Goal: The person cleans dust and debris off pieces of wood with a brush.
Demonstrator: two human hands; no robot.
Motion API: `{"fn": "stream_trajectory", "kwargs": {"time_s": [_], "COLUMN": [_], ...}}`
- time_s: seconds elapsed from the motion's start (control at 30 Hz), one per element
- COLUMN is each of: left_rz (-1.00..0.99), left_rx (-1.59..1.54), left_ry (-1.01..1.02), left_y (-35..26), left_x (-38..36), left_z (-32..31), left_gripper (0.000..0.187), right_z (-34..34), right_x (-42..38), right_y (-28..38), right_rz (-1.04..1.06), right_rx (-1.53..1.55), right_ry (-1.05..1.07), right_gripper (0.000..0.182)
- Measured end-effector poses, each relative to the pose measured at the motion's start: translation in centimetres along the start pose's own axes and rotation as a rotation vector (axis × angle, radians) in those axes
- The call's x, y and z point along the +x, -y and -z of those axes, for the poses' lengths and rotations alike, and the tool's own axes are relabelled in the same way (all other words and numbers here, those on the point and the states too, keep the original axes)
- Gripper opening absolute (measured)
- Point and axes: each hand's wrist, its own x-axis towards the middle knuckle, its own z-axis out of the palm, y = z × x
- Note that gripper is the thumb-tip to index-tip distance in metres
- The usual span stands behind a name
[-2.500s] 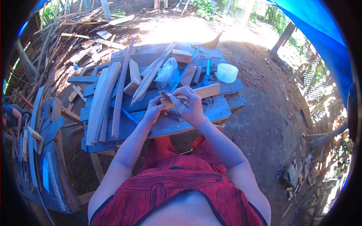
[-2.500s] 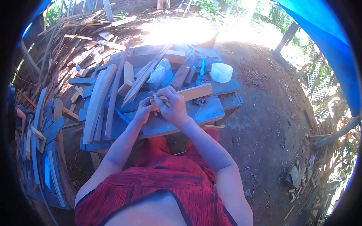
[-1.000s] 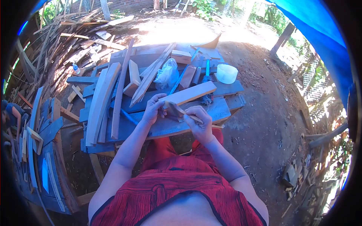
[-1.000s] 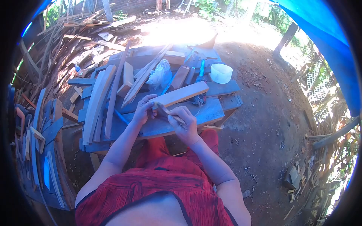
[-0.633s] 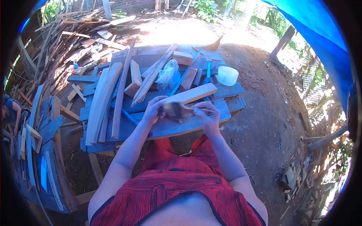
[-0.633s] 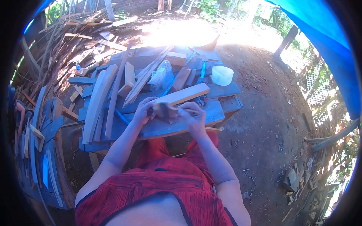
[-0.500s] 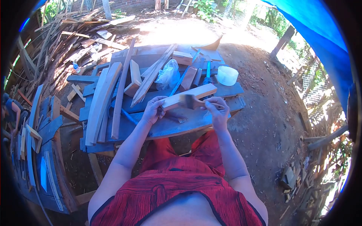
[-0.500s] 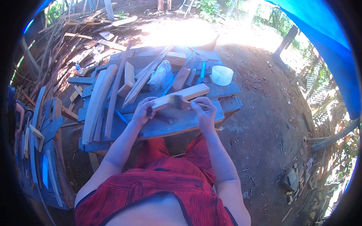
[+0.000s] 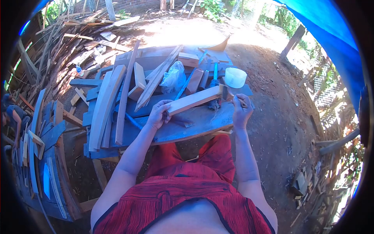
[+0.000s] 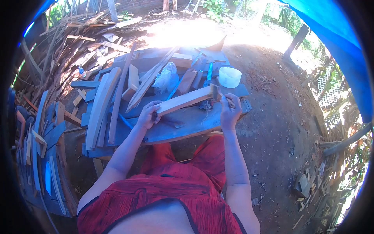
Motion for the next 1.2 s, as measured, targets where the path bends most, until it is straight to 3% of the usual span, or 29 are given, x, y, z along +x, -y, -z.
{"fn": "stream_trajectory", "kwargs": {"time_s": [0.27, 0.5, 0.8, 1.1, 1.17, 1.2], "left_rz": [0.0, -0.002, -0.005, -0.007, -0.007, -0.006], "left_rx": [0.019, 0.035, 0.033, 0.006, 0.013, 0.02], "left_ry": [-0.007, -0.003, -0.006, 0.031, 0.04, 0.048], "left_y": [0.0, 0.0, 0.0, 0.5, 0.4, 0.4], "left_x": [-0.1, -0.1, -0.1, 0.3, 0.3, 0.3], "left_z": [-0.1, 0.0, -0.1, 0.5, 0.5, 0.5], "left_gripper": [0.026, 0.026, 0.026, 0.025, 0.027, 0.028], "right_z": [0.1, -1.1, -3.9, -5.0, -4.9, -4.8], "right_x": [-0.1, -1.1, -4.8, -5.9, -5.7, -5.6], "right_y": [0.8, 0.6, 3.5, 5.0, 6.2, 5.9], "right_rz": [0.231, 0.263, 0.143, -0.153, -0.344, -0.343], "right_rx": [-0.281, -0.322, -0.15, 0.177, 0.365, 0.365], "right_ry": [-0.002, 0.062, 0.291, 0.456, 0.474, 0.475], "right_gripper": [0.006, 0.007, 0.008, 0.007, 0.008, 0.008]}}
